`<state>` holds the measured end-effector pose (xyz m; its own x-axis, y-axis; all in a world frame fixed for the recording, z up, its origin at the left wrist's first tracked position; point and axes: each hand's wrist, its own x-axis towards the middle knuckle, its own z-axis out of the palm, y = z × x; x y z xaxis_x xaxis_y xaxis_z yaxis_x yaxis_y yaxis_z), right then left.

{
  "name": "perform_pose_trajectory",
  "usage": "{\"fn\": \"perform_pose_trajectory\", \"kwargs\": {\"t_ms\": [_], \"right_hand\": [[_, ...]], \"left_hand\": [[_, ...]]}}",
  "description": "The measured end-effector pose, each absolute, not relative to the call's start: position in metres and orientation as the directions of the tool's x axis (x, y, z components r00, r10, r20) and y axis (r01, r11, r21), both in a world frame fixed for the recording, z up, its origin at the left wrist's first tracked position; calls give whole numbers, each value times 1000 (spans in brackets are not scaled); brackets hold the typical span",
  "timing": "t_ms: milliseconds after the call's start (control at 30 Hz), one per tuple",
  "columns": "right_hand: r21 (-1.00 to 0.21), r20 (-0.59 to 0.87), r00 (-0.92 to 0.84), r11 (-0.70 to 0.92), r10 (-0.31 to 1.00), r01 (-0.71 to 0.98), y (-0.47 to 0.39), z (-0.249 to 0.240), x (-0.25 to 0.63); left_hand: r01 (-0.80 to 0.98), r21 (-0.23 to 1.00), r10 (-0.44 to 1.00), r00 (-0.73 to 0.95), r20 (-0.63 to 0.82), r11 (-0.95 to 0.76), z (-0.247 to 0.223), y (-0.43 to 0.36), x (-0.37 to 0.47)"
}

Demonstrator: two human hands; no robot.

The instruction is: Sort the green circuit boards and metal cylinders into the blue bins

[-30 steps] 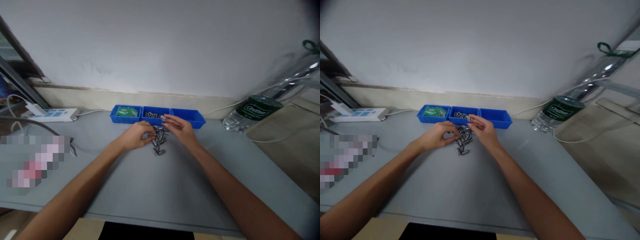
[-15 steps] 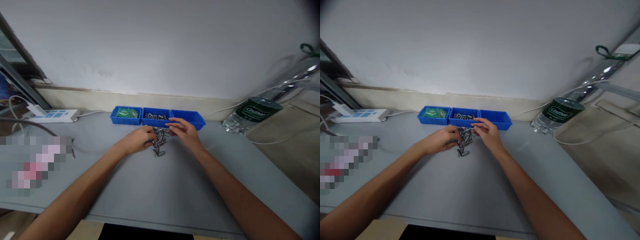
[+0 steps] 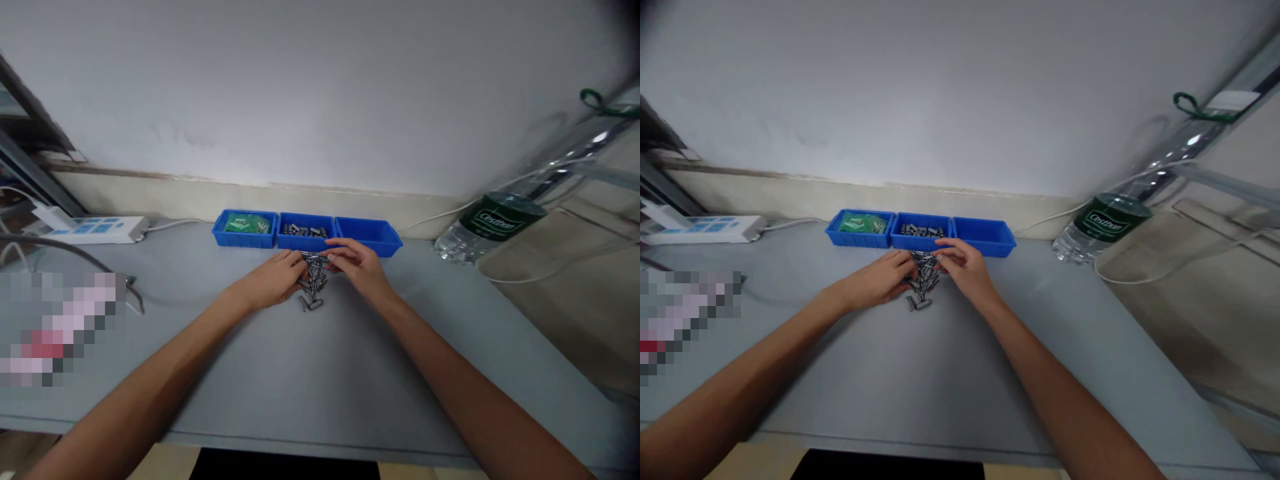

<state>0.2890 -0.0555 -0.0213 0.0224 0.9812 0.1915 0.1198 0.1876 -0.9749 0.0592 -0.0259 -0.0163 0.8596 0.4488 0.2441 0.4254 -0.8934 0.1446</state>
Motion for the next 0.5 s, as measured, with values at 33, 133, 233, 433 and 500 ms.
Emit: {"fn": "perform_pose_trajectory", "kwargs": {"t_ms": [33, 133, 233, 433, 500], "right_hand": [[-974, 194, 20, 190, 981, 121, -56, -22, 289], [-973, 197, 13, 194, 980, 124, -55, -24, 289], [-973, 200, 9, 197, 980, 120, -55, -25, 289], [-971, 209, 4, 207, 978, 123, -55, -26, 290], [-971, 209, 4, 207, 978, 121, -54, -26, 289]], "left_hand": [[422, 138, 443, 862, 247, -896, -16, -26, 60], [411, 115, 426, 870, 248, -905, -15, -27, 63], [395, 119, 413, 873, 261, -911, -12, -29, 65], [418, 189, 457, 844, 281, -888, -8, -32, 66], [410, 209, 456, 843, 287, -888, -9, -32, 65]]}}
